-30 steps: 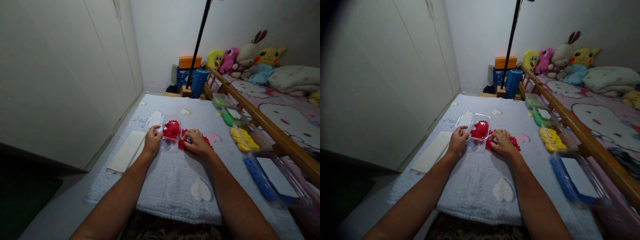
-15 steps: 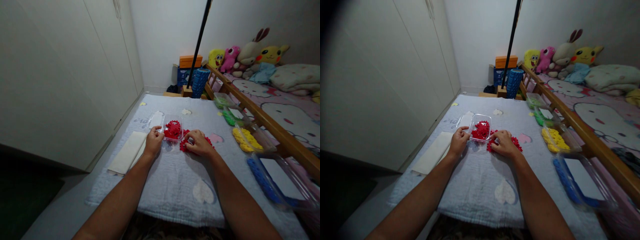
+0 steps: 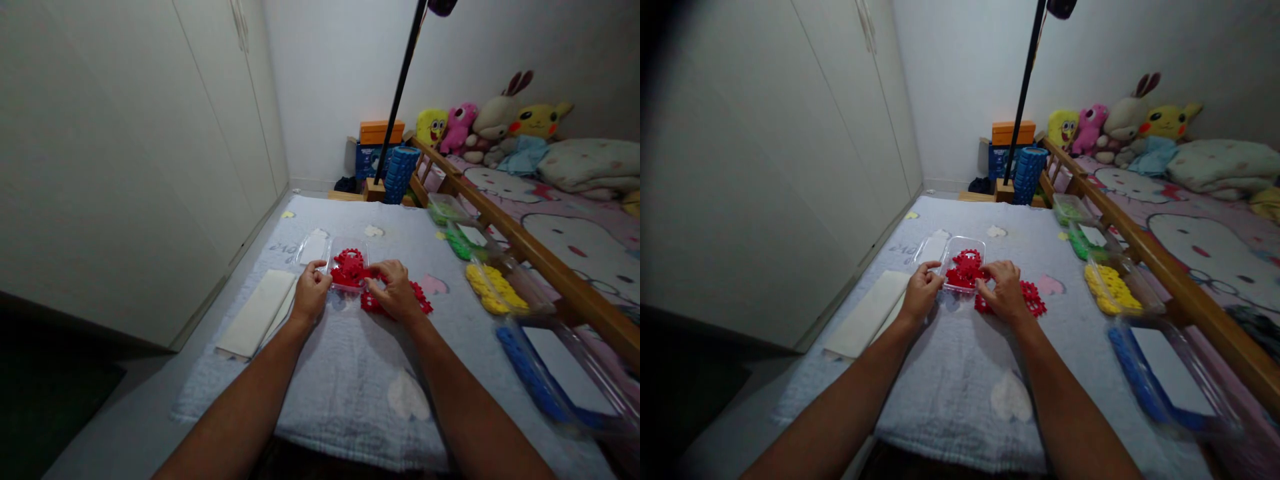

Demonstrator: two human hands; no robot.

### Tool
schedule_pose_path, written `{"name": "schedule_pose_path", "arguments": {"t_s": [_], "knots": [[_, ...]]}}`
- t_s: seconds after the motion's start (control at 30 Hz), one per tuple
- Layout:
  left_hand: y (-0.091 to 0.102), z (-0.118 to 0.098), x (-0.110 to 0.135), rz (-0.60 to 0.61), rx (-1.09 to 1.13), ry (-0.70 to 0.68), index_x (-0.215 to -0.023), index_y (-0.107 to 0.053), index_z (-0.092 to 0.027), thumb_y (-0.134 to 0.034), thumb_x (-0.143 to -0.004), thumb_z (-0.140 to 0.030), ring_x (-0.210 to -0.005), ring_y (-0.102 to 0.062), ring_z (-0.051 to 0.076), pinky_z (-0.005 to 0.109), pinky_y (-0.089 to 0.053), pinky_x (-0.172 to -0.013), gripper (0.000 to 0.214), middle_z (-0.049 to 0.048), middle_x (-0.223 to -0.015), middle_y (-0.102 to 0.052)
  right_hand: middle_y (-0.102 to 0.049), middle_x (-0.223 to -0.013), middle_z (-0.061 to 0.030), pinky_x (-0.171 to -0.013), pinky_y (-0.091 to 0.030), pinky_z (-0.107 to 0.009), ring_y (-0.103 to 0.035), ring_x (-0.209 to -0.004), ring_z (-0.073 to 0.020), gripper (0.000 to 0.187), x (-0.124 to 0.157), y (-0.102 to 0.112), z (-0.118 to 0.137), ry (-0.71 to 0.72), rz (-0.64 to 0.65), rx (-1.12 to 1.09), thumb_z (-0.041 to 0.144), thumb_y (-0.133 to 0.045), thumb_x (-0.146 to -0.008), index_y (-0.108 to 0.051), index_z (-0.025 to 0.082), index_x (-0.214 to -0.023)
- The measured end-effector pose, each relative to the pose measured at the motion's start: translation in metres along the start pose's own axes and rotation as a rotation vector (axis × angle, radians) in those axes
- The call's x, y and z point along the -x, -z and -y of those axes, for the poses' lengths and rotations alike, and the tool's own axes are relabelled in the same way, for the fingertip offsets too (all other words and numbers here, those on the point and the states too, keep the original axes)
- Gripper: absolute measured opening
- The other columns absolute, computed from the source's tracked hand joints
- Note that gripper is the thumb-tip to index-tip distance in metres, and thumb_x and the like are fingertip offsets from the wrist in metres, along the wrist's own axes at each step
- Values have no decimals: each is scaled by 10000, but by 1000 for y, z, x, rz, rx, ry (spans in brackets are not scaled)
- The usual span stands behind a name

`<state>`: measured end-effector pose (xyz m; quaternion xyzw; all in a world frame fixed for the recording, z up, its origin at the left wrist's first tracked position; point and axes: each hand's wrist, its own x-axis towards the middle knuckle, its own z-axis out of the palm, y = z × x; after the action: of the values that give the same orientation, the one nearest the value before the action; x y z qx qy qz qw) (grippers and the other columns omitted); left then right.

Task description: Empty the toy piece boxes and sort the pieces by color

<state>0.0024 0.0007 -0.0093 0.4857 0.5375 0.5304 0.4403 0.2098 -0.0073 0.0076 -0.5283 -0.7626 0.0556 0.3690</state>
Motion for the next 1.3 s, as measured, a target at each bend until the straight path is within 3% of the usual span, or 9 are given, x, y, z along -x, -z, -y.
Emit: {"name": "schedule_pose_path", "arguments": {"t_s": [0.1, 0.2, 0.37, 0.47, 0.63, 0.83, 0.93, 1.07, 1.3], "knots": [[0, 0, 0, 5, 6, 5, -1086, -586, -165, -619, -736, -287, -530, -424, 105, 216, -344, -564, 372, -96, -553, -468, -715, -982, -70, -909, -365, -404, -563, -997, -257, 207, -1, -3, 0, -23, -26, 26, 269, -600, -879, -683, 223, -1063], [0, 0, 0, 6, 3, 3, -1093, -586, -167, -618, -738, -282, -531, -424, 103, 214, -345, -571, 374, -97, -555, -471, -708, -1005, -76, -918, -353, -408, -551, -1017, -257, 174, -1, 4, -7, -50, -14, 51, 270, -575, -904, -703, 223, -1012], [1, 1, 0, 2, -5, -6, -1087, -591, -169, -617, -750, -282, -525, -401, 100, 214, -337, -567, 357, -102, -552, -443, -654, -1038, -79, -892, -350, -413, -511, -1041, -276, 114, -2, 27, -19, -111, 269, 159, 263, -658, -821, -732, 239, -906], [1, 1, 0, -2, -3, -2, -1080, -590, -168, -618, -744, -280, -526, -400, 100, 214, -338, -568, 355, -102, -550, -439, -623, -1113, -82, -917, -361, -427, -495, -1082, -293, 173, 0, 34, -19, -106, 421, 176, 336, -738, -772, -733, 258, -927], [1, 0, 0, 0, 10, 8, -1087, -588, -162, -623, -736, -287, -526, -413, 101, 213, -338, -565, 375, -99, -555, -456, -609, -1130, -83, -963, -366, -461, -500, -1105, -302, 188, 5, 30, -15, -58, 529, 212, 339, -782, -735, -722, 251, -889], [0, 1, 0, 1, 22, 12, -1090, -588, -164, -614, -739, -272, -526, -410, 98, 213, -340, -570, 368, -101, -557, -450, -647, -955, -67, -873, -409, -411, -547, -964, -258, 47, 0, 36, -20, -47, 425, 97, 266, -706, -804, -718, 244, -843], [-1, 0, 1, 9, 20, 7, -1088, -587, -172, -620, -742, -280, -528, -414, 101, 215, -342, -574, 364, -101, -553, -453, -671, -862, -56, -821, -433, -386, -572, -864, -235, 78, -3, 35, -19, -79, 228, -15, 269, -671, -840, -716, 236, -895], [-3, 0, 4, 29, 9, 2, -1095, -585, -177, -618, -750, -291, -530, -429, 105, 217, -351, -582, 364, -99, -553, -462, -719, -935, -69, -851, -454, -401, -607, -896, -244, 163, -2, 20, -10, -85, 8, -84, 229, -628, -858, -714, 233, -997], [-4, 1, 6, 50, -6, -2, -1109, -583, -179, -618, -762, -295, -529, -432, 104, 217, -357, -587, 367, -103, -555, -455, -743, -1023, -86, -921, -437, -444, -599, -986, -269, 315, 0, 5, 4, -54, 20, -48, 190, -564, -859, -688, 219, -1147]]}}
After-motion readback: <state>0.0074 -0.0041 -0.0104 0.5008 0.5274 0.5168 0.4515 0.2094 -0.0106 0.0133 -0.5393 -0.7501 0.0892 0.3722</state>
